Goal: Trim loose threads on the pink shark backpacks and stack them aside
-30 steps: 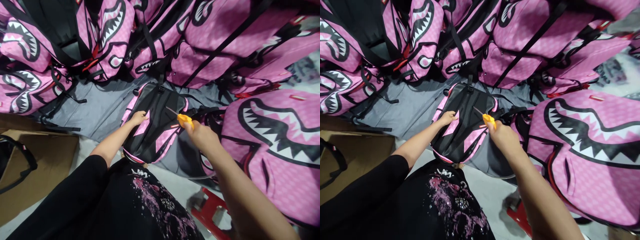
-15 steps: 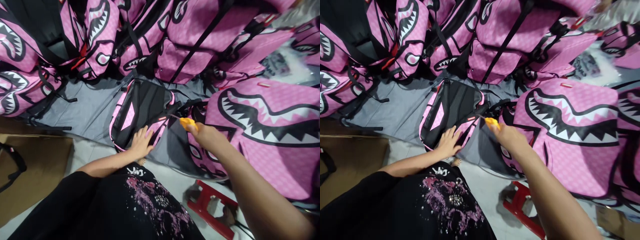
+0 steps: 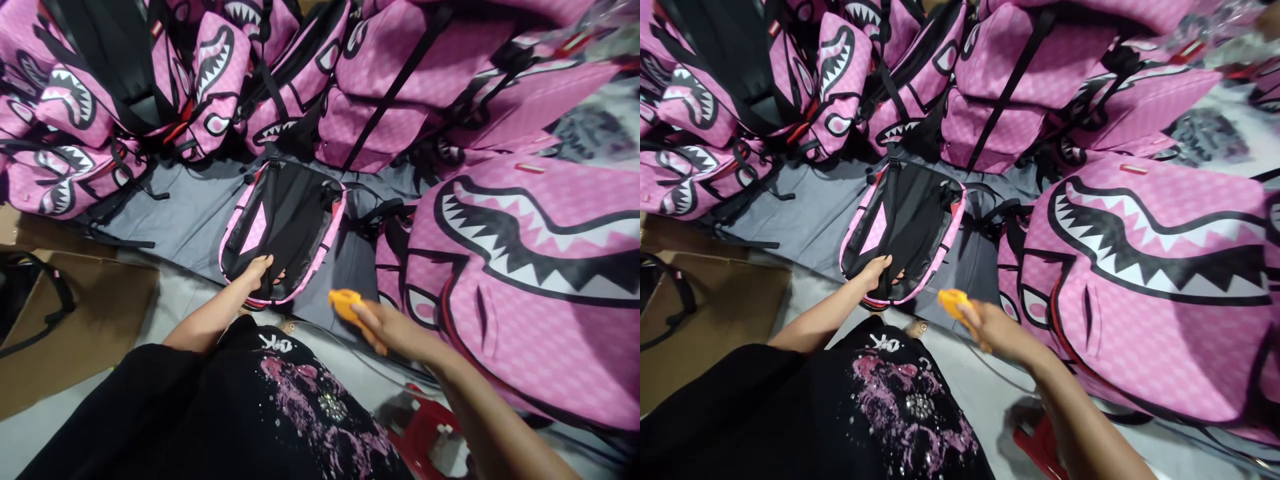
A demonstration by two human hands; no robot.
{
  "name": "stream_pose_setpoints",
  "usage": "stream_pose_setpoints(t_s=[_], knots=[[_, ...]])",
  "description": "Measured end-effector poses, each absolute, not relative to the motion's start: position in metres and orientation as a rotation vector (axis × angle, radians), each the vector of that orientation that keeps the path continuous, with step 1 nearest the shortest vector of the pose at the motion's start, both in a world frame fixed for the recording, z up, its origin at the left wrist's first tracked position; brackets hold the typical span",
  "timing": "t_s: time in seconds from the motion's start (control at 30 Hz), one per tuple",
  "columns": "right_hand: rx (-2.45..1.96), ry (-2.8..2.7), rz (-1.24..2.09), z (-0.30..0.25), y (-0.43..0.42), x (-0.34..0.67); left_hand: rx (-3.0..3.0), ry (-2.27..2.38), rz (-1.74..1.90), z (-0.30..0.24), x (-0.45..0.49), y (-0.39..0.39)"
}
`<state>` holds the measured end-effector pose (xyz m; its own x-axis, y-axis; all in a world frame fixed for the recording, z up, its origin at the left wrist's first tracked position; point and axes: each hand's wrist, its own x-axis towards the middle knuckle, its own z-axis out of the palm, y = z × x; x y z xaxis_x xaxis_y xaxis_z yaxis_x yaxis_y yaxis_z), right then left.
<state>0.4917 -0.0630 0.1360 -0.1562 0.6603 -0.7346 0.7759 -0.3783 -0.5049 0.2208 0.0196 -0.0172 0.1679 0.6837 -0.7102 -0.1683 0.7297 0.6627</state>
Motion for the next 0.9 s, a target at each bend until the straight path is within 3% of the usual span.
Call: stream_pose_setpoints(t_s=[0.13,0.3,0.37,0.5,0.63,0.7,0.8,0.9], knots=[[2.276,1.835,-0.949,0.130,-0.008,0.486,0.494,1.310,0.618,-0.022,0.227,0.022],[2.135,1.927,-0.664,0.134,0.035,0.484,1.065,1.467,0.826,-0.019,0.247,0.005],[2.222,1.885,-0.466,0.139,0.035,0.482,1.376,1.520,0.780,-0.014,0.254,0.001],[1.938,1.860,-0.477,0.139,-0.010,0.464,1.496,1.485,0.576,0.004,0.248,0.000],[1.867,1.735,-0.435,0.118,-0.090,0.433,1.285,1.455,0.843,0.017,0.200,0.008],[1.852,1.739,-0.483,0.099,-0.121,0.414,0.875,1.595,0.991,0.015,0.170,0.018],[1.883,1.751,-0.461,0.063,-0.138,0.386,0.275,1.619,0.882,0.007,0.137,0.037],[2.047,1.743,-0.384,0.023,-0.126,0.363,0.170,1.490,0.760,0.003,0.122,0.053]])
